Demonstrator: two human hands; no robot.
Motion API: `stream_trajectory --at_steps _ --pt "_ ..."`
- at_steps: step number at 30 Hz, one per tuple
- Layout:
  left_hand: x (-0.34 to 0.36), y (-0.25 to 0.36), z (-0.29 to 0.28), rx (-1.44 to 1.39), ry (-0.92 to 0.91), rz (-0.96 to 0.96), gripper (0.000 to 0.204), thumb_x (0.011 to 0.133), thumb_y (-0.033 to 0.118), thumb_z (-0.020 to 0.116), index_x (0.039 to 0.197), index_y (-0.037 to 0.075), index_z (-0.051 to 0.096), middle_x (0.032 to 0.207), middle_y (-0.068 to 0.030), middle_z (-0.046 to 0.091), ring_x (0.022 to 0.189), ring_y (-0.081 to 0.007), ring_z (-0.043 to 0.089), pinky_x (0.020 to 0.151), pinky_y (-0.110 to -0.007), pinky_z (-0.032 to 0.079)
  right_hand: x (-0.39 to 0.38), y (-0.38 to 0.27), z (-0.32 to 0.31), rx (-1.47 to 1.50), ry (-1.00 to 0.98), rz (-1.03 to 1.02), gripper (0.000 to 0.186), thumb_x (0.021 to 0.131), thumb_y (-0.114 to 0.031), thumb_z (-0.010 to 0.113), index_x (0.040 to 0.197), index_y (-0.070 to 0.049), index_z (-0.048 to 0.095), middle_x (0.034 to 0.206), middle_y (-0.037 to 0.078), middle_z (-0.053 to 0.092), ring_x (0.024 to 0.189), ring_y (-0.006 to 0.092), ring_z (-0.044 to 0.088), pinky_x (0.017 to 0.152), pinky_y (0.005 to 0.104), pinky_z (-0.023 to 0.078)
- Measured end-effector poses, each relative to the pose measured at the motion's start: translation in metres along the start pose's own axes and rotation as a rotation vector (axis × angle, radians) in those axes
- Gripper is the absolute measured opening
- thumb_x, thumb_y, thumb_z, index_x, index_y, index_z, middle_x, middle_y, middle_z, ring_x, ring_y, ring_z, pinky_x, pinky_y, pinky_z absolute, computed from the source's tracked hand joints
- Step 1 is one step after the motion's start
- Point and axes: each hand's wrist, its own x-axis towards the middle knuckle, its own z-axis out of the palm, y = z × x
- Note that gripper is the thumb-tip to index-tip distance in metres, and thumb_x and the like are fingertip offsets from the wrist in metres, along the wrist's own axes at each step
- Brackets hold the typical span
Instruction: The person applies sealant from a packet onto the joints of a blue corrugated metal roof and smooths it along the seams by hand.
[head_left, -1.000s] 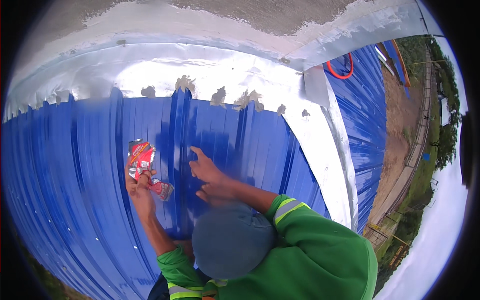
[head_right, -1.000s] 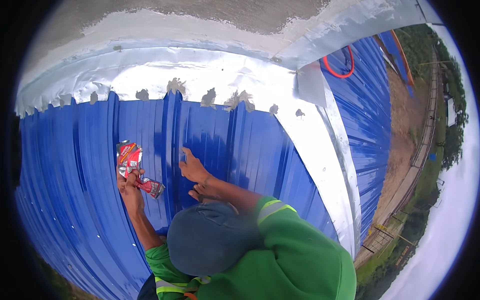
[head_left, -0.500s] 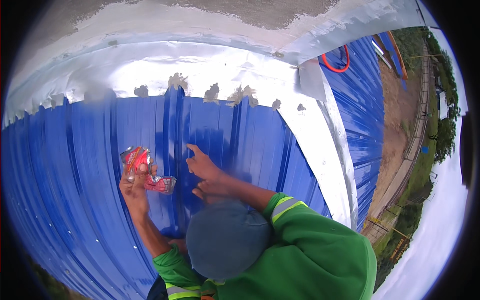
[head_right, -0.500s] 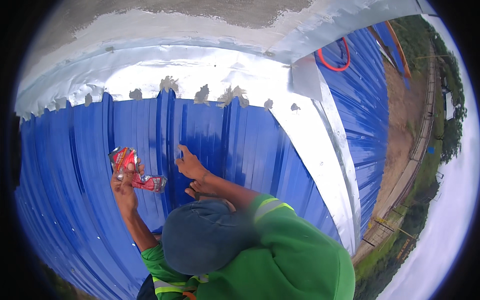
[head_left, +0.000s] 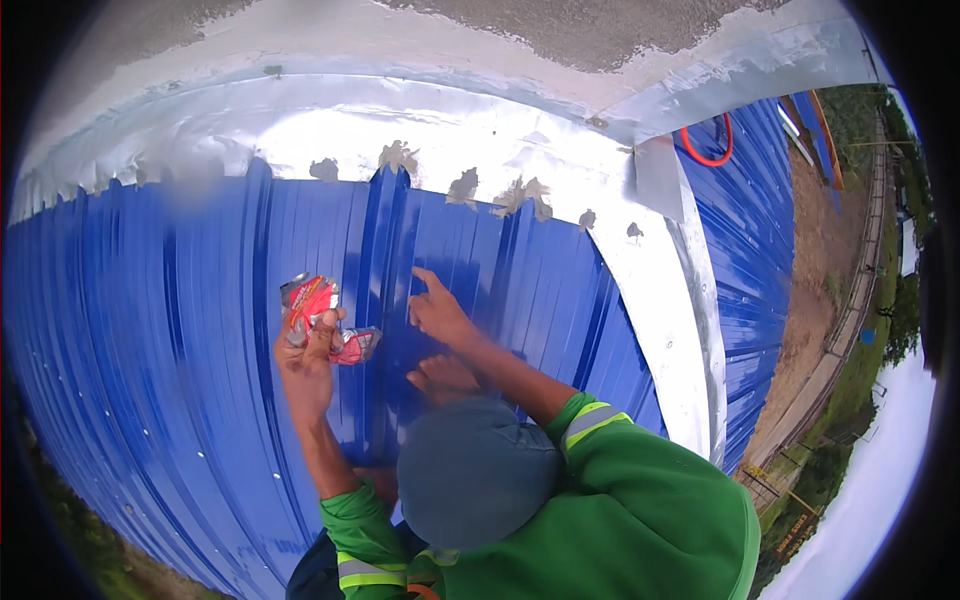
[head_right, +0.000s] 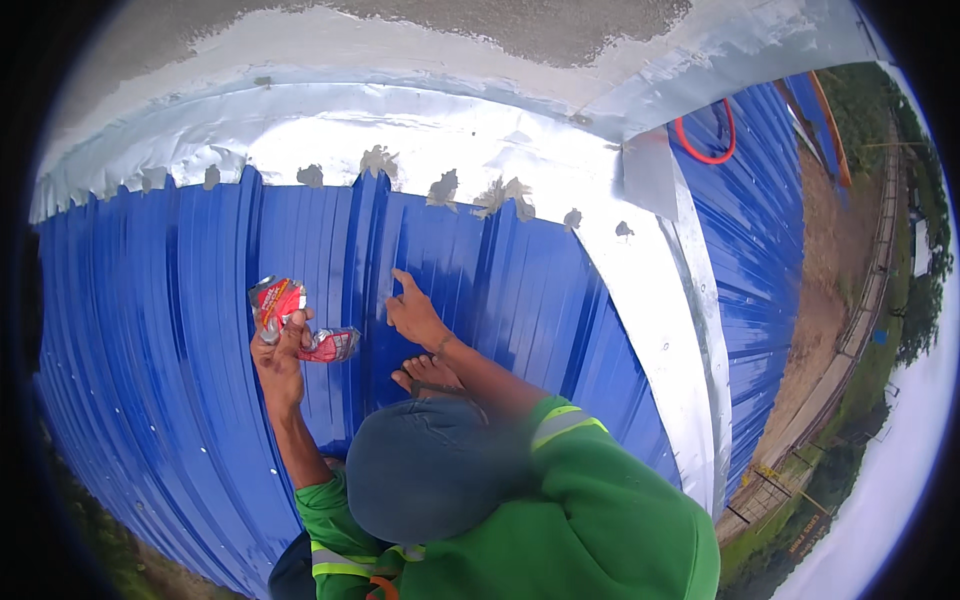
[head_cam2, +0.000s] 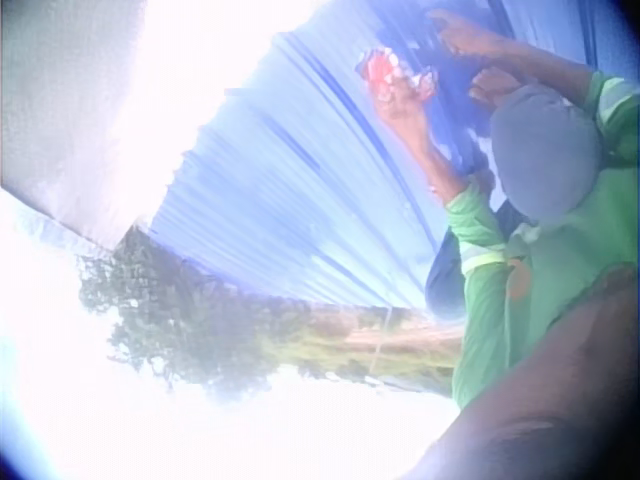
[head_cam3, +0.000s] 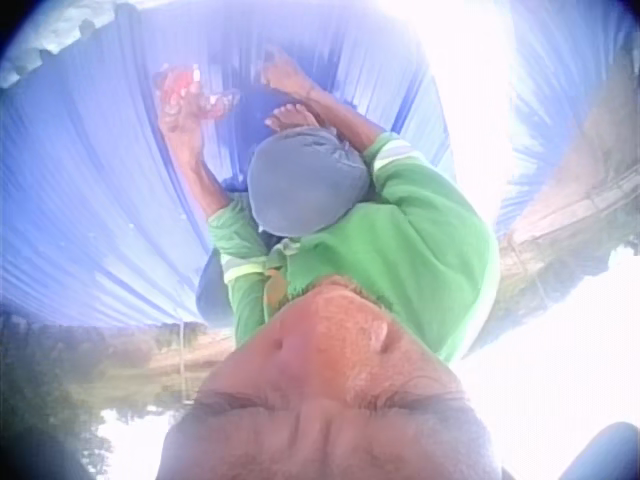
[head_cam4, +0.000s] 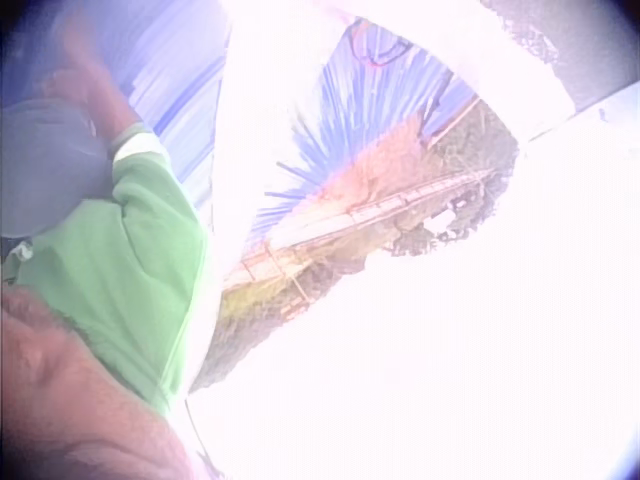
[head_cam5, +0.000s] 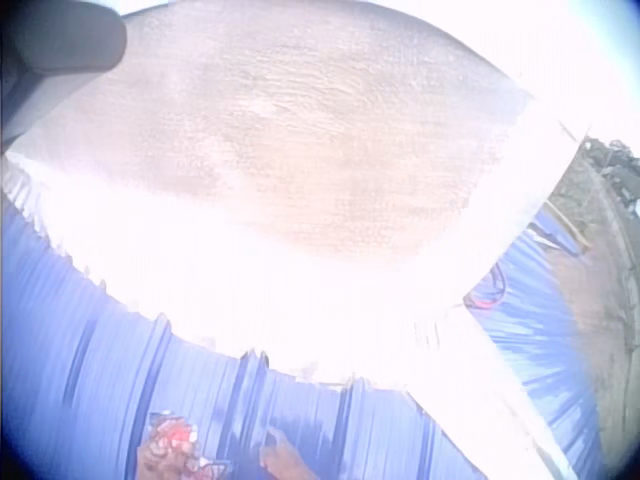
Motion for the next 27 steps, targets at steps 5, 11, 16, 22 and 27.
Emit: stream_trajectory --at_steps 5,11,16,22,27 --pt "-0.002 0.004 -0.005 -0.019 0.036 -0.030 0.023 0.096 0.023 0.071 0.107 0.003 0.070 0.082 -0.0042 0.070 0.057 -0.0036 0.045 0.052 -0.023 0.037 -0.011 -0.037 -0.001 -0.019 0.014 -0.225 0.053 0.096 -0.008 0.052 0.148 -0.006 0.044 0.085 0.002 0.057 0.067 0.0072 0.049 0.059 0.0230 0.044" --pt "-0.003 0.001 -0.010 -0.095 0.055 -0.018 0.022 0.096 0.023 0.070 0.106 0.003 0.070 0.077 -0.0019 0.068 0.054 -0.0019 0.042 0.049 -0.022 0.034 -0.034 -0.090 0.007 -0.087 -0.036 -0.507 0.045 0.093 -0.002 0.053 0.137 -0.010 0.061 0.103 0.003 0.058 0.093 0.0122 0.051 0.086 0.0274 0.045" --pt "-0.003 -0.003 -0.014 -0.081 0.055 0.025 0.022 0.097 0.022 0.069 0.106 0.002 0.070 0.077 -0.0016 0.067 0.052 -0.0012 0.040 0.048 -0.022 0.032 -0.050 -0.117 0.009 -0.103 -0.135 -0.509 0.045 0.092 0.000 0.054 0.134 -0.011 0.064 0.116 0.005 0.057 0.104 0.0145 0.050 0.093 0.0290 0.043" --pt "-0.002 0.006 -0.006 -0.026 0.077 -0.015 0.020 0.097 0.020 0.068 0.108 0.004 0.071 0.079 0.0016 0.067 0.056 0.0005 0.044 0.048 -0.019 0.032 -0.054 -0.122 0.013 -0.077 -0.217 -0.481 0.043 0.091 -0.001 0.055 0.132 -0.012 0.065 0.126 0.006 0.054 0.110 0.0160 0.051 0.093 0.0292 0.042" --pt "-0.005 0.017 -0.003 -0.037 0.088 -0.108 0.023 0.095 0.024 0.071 0.109 0.006 0.073 0.079 0.0005 0.068 0.059 0.0003 0.048 0.050 -0.019 0.036 -0.052 -0.117 0.014 -0.059 -0.210 -0.464 0.043 0.090 -0.003 0.056 0.130 -0.014 0.066 0.129 0.007 0.053 0.114 0.0178 0.051 0.092 0.0304 0.043"
